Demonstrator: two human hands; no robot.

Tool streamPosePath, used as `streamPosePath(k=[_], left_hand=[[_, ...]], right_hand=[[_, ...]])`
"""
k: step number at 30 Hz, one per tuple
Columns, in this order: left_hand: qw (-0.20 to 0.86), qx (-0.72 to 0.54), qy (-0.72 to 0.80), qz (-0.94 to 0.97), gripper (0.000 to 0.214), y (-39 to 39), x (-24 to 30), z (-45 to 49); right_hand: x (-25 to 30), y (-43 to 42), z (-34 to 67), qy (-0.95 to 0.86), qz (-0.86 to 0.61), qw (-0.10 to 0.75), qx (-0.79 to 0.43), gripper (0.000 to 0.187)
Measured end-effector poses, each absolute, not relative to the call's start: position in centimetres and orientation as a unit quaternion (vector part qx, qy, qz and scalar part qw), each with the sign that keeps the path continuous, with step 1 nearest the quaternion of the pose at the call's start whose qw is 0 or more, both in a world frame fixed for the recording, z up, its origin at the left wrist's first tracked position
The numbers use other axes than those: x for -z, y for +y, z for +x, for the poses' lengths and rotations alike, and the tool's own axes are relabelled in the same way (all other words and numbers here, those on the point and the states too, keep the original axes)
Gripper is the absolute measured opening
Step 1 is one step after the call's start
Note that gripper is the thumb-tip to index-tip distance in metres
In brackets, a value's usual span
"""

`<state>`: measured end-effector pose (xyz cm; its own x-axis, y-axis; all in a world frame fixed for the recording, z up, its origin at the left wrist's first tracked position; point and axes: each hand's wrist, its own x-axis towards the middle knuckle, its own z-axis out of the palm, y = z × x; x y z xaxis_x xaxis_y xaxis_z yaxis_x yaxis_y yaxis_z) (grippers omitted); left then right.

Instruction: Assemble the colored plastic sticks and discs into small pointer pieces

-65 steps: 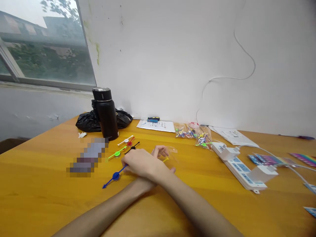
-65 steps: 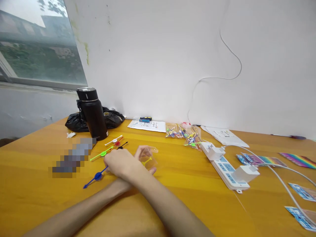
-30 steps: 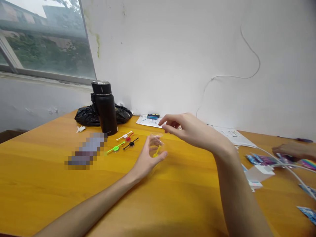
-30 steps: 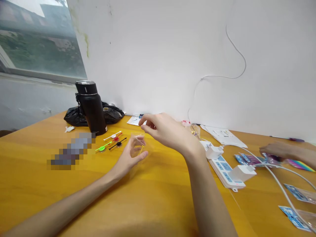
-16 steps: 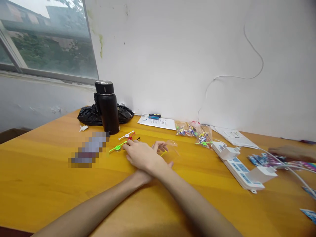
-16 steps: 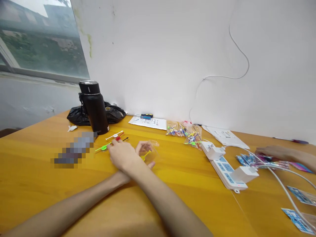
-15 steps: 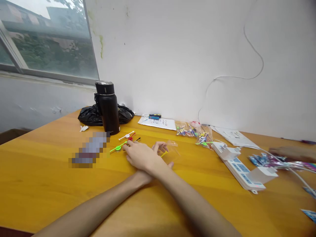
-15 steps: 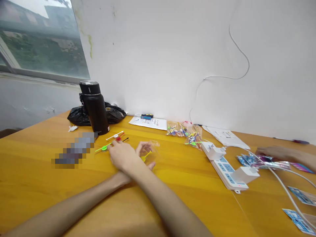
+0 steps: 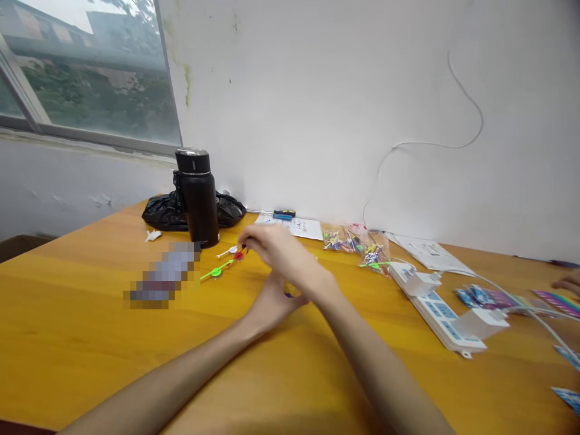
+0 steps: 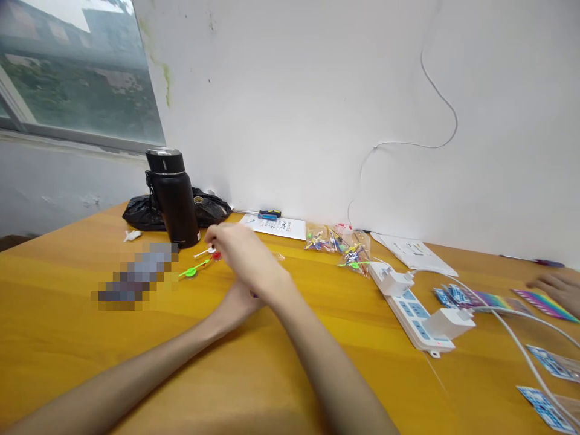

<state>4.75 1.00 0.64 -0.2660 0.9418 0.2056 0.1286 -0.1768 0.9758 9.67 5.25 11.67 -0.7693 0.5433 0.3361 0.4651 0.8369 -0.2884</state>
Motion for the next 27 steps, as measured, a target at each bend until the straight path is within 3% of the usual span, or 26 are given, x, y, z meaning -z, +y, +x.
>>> streamPosePath(k=[4,8,15,23,27], left_hand=[[0.363,-0.563,0.421,0.611,0.049,1.4,-0.4,4.0],[0.376,-0.564,0.407,0.612,0.046,1.8,0.1,3.7],[0.372,-0.565,0.410,0.612,0.040,1.6,-0.4,3.6],[0.378,-0.578,0.402,0.601,0.046,1.8,-0.3,3.6],[0.369,-0.566,0.418,0.607,0.044,1.8,-0.1,3.7]], right_hand=[[-16.2,4.7,14.5,-0.887,-0.270,0.354,-0.121,0.021],[-18.9,3.9,18.7,-0.847,-0.332,0.404,-0.092,0.023],[-18.8,4.4,20.4,-0.857,-0.333,0.367,-0.145,0.018],[-17.6,4.4,19.1,-0.897,-0.332,0.200,-0.215,0.019],[-17.5,3.9,17.9,-0.898,-0.344,0.242,-0.132,0.020]])
